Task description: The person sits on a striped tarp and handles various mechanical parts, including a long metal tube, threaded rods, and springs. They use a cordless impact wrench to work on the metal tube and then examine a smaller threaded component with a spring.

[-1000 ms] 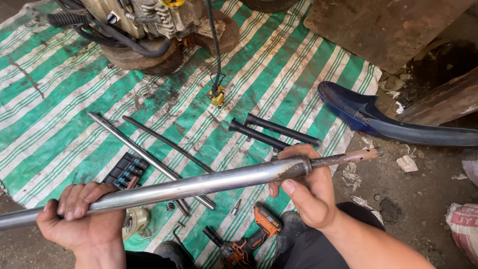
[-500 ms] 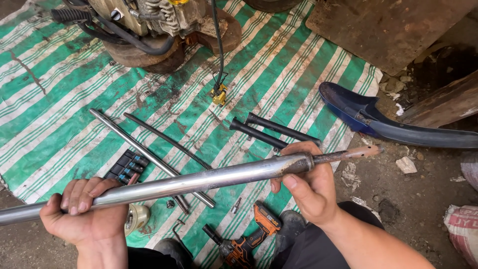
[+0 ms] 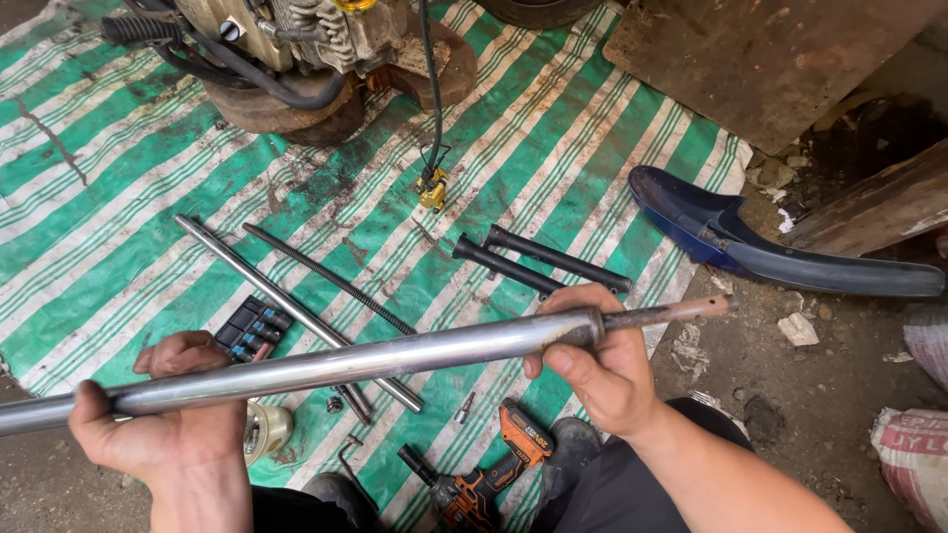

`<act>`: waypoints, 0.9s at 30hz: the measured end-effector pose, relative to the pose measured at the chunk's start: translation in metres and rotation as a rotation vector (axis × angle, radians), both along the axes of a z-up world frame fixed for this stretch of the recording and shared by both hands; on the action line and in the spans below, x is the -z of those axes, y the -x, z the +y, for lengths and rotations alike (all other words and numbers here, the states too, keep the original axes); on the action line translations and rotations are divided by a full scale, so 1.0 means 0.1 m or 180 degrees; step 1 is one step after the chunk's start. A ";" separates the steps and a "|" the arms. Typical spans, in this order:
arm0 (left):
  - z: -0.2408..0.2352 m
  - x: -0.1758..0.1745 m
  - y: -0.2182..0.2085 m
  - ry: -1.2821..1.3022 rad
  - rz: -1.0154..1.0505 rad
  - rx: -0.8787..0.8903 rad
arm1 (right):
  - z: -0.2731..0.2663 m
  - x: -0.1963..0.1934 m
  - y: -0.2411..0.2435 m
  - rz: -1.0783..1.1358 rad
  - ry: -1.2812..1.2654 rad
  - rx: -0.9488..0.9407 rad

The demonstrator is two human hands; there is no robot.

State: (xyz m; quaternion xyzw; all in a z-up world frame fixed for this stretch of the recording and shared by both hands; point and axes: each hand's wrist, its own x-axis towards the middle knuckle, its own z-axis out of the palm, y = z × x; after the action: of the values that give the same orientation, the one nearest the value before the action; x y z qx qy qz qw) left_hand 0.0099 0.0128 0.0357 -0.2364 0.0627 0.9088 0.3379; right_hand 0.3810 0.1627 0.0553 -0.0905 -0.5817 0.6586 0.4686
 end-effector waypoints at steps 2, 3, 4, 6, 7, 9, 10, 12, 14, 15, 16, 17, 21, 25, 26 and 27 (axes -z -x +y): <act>0.00 0.04 0.02 0.0072 -0.0019 -0.0054 | 0.01 0.02 -0.03 -0.0031 -0.0083 -0.0101; 0.00 0.06 0.04 0.0148 -0.0037 -0.0104 | 0.02 0.03 -0.04 -0.0060 -0.0160 -0.0197; -0.01 0.11 0.06 0.0146 -0.0039 -0.0109 | 0.04 0.01 -0.04 -0.0061 -0.0162 -0.0202; -0.05 0.19 0.10 -0.0096 0.0034 0.0020 | 0.08 -0.02 -0.05 -0.0069 -0.0162 -0.0493; -0.07 0.20 0.10 -0.0097 0.0034 0.0014 | 0.10 -0.04 -0.05 -0.0069 -0.0162 -0.0499; -0.09 0.20 0.09 -0.0222 0.0196 0.0099 | 0.14 -0.06 -0.06 -0.0156 -0.0323 -0.0547; -0.10 0.23 0.12 -0.0225 0.0192 0.0097 | 0.14 -0.07 -0.06 -0.0160 -0.0326 -0.0548; -0.13 0.28 0.17 -0.0140 0.0450 0.0038 | 0.15 -0.08 -0.06 -0.0340 -0.0439 -0.0499; -0.15 0.27 0.16 -0.0154 0.0544 0.0069 | 0.15 -0.07 -0.07 -0.0401 -0.0455 -0.0478; -0.15 0.27 0.16 -0.0165 0.0640 0.0108 | 0.15 -0.07 -0.08 -0.0460 -0.0466 -0.0451; -0.17 0.28 0.16 -0.0163 0.0645 0.0108 | 0.15 -0.07 -0.08 -0.0455 -0.0465 -0.0451; -0.18 0.28 0.15 -0.0193 0.0729 0.0148 | 0.14 -0.07 -0.08 -0.0460 -0.0454 -0.0442; -0.22 0.32 0.18 -0.0357 0.0860 0.0354 | 0.13 -0.04 -0.12 -0.0540 -0.0486 -0.0352; -0.18 0.24 0.11 -0.0410 0.0726 0.0301 | 0.10 -0.10 -0.12 -0.0531 -0.0499 -0.0330; -0.17 0.22 0.09 -0.0358 0.0719 0.0295 | 0.09 -0.10 -0.13 -0.0513 -0.0426 -0.0364; -0.16 0.20 0.07 -0.0306 0.0711 0.0289 | 0.09 -0.10 -0.14 -0.0496 -0.0352 -0.0398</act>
State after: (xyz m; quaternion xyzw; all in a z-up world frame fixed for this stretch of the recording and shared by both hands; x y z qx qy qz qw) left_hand 0.0024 -0.0035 0.0155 -0.1141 0.0670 0.9152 0.3806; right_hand 0.3954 0.1715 0.0653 -0.0789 -0.6564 0.6444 0.3843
